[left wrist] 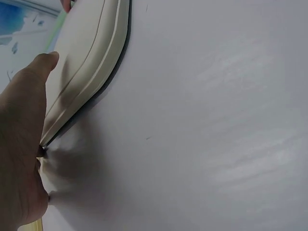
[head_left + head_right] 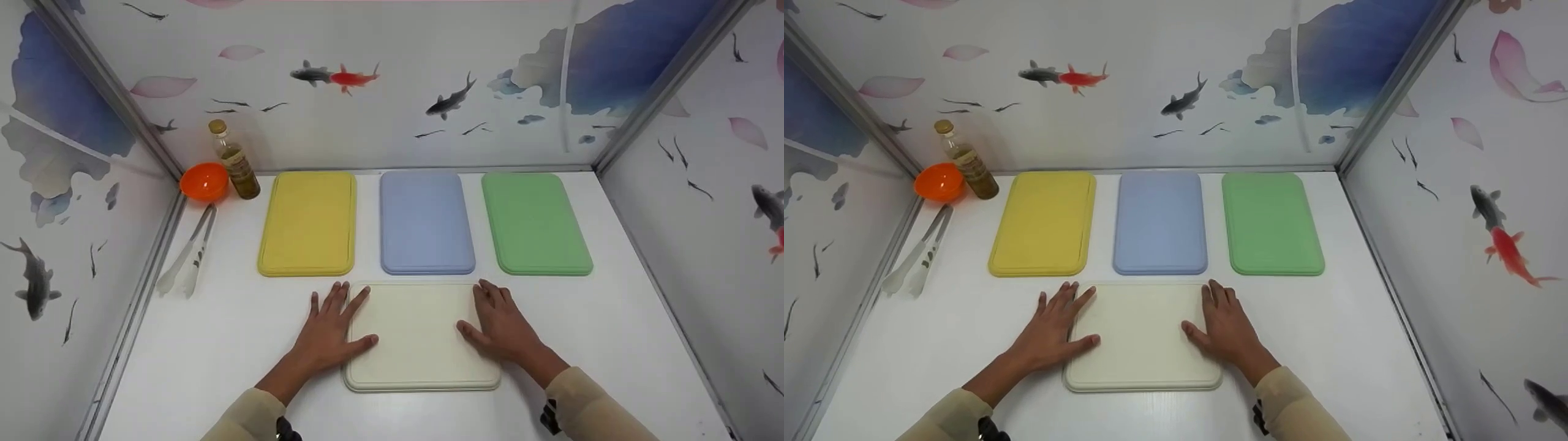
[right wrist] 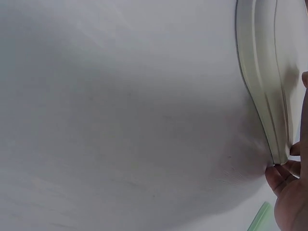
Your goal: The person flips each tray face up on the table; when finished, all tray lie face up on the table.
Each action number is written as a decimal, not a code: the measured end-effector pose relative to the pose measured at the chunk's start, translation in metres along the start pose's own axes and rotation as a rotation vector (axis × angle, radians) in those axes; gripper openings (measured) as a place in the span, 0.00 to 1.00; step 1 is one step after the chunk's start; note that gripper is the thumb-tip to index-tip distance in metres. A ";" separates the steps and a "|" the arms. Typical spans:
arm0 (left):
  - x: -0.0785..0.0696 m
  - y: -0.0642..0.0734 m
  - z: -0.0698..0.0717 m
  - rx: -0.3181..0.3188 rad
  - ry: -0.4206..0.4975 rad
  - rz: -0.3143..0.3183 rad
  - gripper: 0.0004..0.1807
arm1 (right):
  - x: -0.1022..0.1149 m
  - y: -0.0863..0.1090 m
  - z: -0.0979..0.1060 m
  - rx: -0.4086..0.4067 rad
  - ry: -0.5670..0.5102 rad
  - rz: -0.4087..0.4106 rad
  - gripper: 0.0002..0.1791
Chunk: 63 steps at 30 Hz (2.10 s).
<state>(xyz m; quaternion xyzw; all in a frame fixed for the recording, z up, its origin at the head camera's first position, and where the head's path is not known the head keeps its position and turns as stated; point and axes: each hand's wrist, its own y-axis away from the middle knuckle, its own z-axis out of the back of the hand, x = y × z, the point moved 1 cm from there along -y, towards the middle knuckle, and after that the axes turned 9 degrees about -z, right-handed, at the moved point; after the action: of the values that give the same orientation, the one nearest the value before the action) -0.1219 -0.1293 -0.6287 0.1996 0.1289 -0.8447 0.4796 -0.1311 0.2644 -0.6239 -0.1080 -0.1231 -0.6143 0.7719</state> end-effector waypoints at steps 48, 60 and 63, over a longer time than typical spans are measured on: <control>-0.023 -0.016 0.046 -0.213 1.069 -0.009 0.59 | 0.013 -0.005 -0.002 0.037 -0.116 -0.128 0.57; -0.023 -0.025 0.052 -0.217 1.106 -0.031 0.62 | 0.014 -0.009 0.000 0.062 -0.138 -0.153 0.56; -0.023 -0.026 0.053 -0.216 1.108 -0.027 0.63 | 0.014 -0.008 -0.001 0.057 -0.132 -0.146 0.55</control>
<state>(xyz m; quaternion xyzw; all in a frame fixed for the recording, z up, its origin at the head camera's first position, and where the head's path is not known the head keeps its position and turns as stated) -0.1448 -0.1205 -0.5708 0.5614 0.4497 -0.6018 0.3469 -0.1360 0.2497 -0.6204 -0.1170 -0.1985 -0.6569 0.7179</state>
